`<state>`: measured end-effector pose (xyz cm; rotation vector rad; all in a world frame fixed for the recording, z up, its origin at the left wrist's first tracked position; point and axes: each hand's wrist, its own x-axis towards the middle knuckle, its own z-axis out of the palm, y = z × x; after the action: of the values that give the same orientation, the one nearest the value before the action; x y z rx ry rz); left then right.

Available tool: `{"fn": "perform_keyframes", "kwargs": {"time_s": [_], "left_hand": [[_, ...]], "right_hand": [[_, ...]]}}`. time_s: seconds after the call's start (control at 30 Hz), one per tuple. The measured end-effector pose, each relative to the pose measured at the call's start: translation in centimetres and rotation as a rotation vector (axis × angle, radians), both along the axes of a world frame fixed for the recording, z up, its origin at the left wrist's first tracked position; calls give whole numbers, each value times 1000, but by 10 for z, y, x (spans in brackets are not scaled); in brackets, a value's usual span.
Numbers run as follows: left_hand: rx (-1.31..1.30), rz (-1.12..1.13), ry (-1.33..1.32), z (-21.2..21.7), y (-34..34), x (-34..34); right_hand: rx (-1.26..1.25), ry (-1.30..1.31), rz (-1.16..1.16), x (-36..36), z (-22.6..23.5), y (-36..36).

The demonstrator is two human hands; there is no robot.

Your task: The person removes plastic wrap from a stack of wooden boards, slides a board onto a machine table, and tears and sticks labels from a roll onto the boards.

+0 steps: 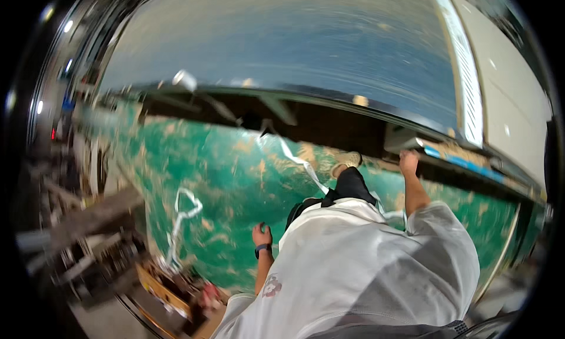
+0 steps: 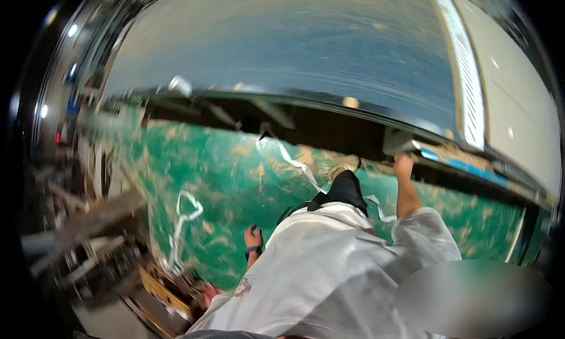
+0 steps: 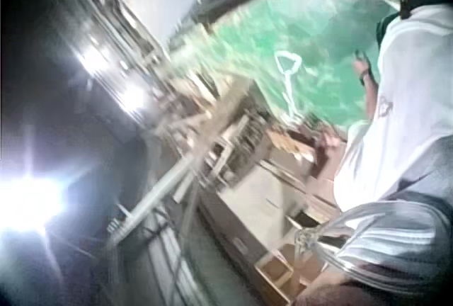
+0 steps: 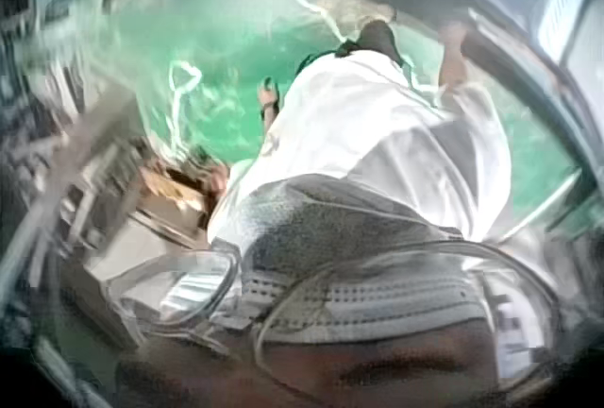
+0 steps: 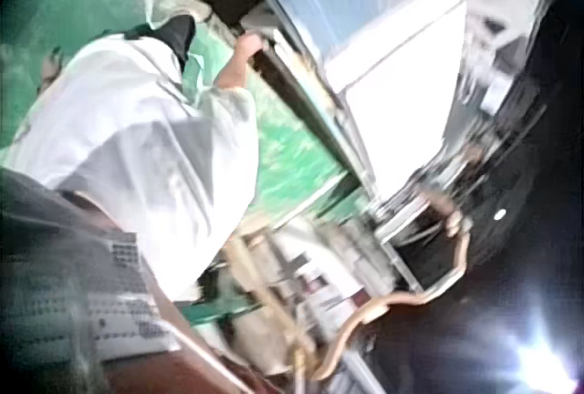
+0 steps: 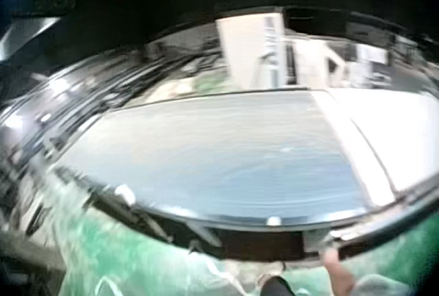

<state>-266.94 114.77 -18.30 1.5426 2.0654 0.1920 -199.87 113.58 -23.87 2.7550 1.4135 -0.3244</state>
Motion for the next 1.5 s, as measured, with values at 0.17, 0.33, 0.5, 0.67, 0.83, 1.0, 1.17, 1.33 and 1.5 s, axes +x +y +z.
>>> {"fn": "perform_keyframes", "kwargs": {"time_s": [0.17,0.33,0.5,0.67,0.83,1.0,1.17,1.33,1.5], "left_hand": [[-558,619,-192,-20,-195,-105],[-559,965,-117,-71,-286,-155],[-375,1092,-163,-120,-250,-155],[-237,914,-293,-163,-192,-174],[-218,930,-317,-154,-126,-195],[-234,989,-277,-121,-72,-237],[-256,900,-236,-121,-19,-288],[-425,653,-198,-114,82,-320],[-354,452,-376,-119,215,-374]], "right_hand": [[318,203,488,-152,37,138],[473,389,639,-288,109,296],[584,390,752,-386,156,447],[629,351,726,-443,155,568],[553,263,737,-477,120,627],[617,202,794,-490,108,616],[747,156,558,-503,138,574],[459,-25,624,-520,133,565],[372,-48,581,-528,112,563]]}}
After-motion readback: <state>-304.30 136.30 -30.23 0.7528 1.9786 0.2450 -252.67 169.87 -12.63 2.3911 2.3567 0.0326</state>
